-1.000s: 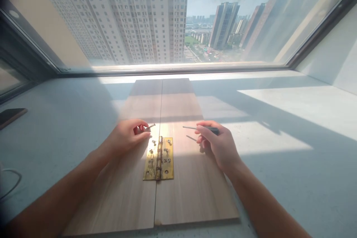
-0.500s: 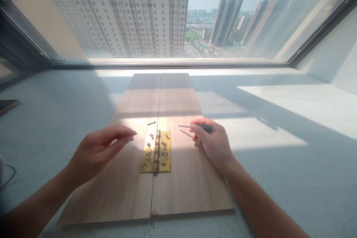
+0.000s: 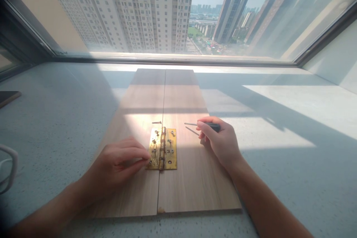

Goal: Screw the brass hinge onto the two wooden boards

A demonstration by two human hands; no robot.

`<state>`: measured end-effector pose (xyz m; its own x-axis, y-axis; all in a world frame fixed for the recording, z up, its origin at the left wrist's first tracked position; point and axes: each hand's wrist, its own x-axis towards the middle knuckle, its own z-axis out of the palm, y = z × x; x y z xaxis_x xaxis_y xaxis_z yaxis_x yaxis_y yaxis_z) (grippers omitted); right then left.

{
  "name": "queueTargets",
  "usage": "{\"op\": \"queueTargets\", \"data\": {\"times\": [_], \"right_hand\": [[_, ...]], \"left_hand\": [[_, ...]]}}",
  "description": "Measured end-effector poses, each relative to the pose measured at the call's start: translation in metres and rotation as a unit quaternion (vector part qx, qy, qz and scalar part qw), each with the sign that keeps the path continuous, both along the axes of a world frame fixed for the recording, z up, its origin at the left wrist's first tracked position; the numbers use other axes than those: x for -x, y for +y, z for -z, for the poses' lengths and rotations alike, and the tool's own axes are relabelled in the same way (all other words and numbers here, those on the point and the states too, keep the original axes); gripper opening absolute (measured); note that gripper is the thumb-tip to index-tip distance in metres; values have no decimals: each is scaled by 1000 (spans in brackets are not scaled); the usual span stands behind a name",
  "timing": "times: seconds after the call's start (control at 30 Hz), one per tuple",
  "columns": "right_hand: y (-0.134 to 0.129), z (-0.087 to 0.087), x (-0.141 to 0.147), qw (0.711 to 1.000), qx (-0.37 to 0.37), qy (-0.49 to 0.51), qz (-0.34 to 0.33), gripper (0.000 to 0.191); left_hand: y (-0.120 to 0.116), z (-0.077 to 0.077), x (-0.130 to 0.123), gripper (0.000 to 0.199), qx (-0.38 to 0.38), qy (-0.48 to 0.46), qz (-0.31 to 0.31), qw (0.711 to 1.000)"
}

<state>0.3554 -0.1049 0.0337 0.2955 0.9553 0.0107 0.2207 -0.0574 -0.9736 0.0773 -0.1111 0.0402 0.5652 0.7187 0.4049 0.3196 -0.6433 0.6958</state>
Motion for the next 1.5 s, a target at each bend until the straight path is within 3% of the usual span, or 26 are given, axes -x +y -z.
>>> {"op": "queueTargets", "data": {"times": [0.17, 0.57, 0.73, 0.8, 0.87, 1.0, 1.1, 1.23, 1.5], "right_hand": [[1, 1, 0, 1000, 8, 2, 4, 29], [-1, 2, 0, 1000, 1, -18, -3, 28], [-5, -18, 3, 997, -73, -5, -24, 20], [-8, -38, 12, 994, -87, -22, -56, 19], [-10, -60, 26, 989, -56, -63, -118, 24], [-7, -91, 60, 945, -27, -174, -276, 25], [0, -94, 79, 913, -12, -226, -338, 21], [7, -84, 88, 890, -2, -269, -367, 23], [7, -82, 88, 876, -33, -284, -388, 23]], "left_hand": [[1, 2, -1, 11, -40, 13, -3, 999], [0, 3, -3, 9, -32, 18, -15, 999], [-3, 3, -3, 10, 21, 33, -45, 998], [-3, 3, -3, 11, 33, 34, -44, 998], [-2, 4, -3, 12, 46, 31, -45, 997], [-1, 7, -3, 12, 63, 29, -51, 996], [-2, 9, -3, 13, 53, 29, -55, 997], [-1, 10, -2, 15, 46, 23, -51, 997], [0, 13, -1, 13, 56, 17, -40, 998]]}}
